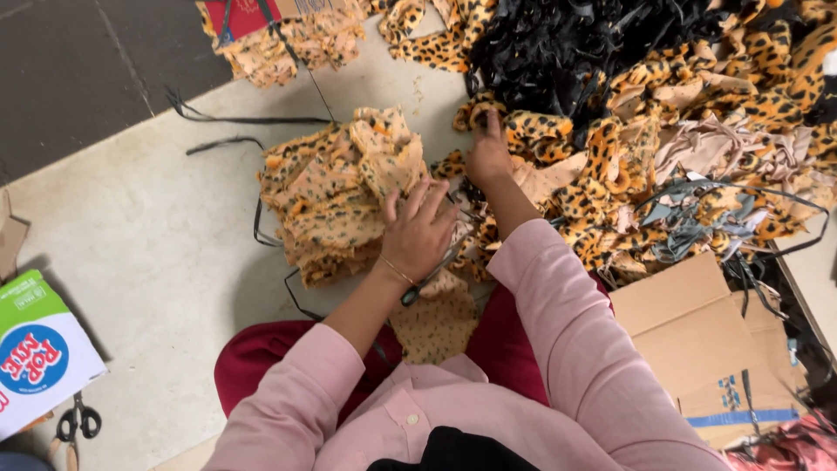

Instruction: The person sits on the floor and uses scissors to cut small pieces from a stack of leopard-print fabric. They repeatedly pick up a piece, trim it, and place it back on the pile.

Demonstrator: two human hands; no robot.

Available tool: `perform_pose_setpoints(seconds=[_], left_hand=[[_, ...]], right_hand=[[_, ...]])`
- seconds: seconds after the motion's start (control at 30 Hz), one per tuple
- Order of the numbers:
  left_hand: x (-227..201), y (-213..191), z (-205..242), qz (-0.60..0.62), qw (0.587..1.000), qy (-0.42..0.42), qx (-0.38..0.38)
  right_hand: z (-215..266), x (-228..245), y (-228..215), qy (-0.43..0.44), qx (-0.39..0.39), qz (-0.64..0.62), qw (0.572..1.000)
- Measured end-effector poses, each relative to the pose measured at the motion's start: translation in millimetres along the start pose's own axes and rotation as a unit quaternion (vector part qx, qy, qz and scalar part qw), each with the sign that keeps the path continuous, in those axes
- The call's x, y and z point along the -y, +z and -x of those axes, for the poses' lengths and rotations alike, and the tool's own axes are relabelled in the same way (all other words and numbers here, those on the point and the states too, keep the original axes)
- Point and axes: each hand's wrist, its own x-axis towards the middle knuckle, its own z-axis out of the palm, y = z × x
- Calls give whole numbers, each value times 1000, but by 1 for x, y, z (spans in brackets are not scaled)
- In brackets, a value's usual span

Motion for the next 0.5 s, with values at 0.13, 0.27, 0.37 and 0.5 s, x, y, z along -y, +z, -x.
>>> perform_pose_setpoints(seconds=[0.13, 0.27, 0.37, 0.5], left_hand=[[0, -3, 1, 7, 1000, -11, -5], [3, -4, -1, -2, 1000, -13, -1], [-2, -5, 1, 4, 1000, -13, 5], [-5, -13, -2, 15, 999, -27, 26]], right_hand=[[1, -1, -22, 58, 77, 6, 995], [-31, -44, 27, 64, 101, 28, 992], [-43, -79, 69, 41, 91, 17, 995], [21, -62, 30, -76, -29, -113, 990]])
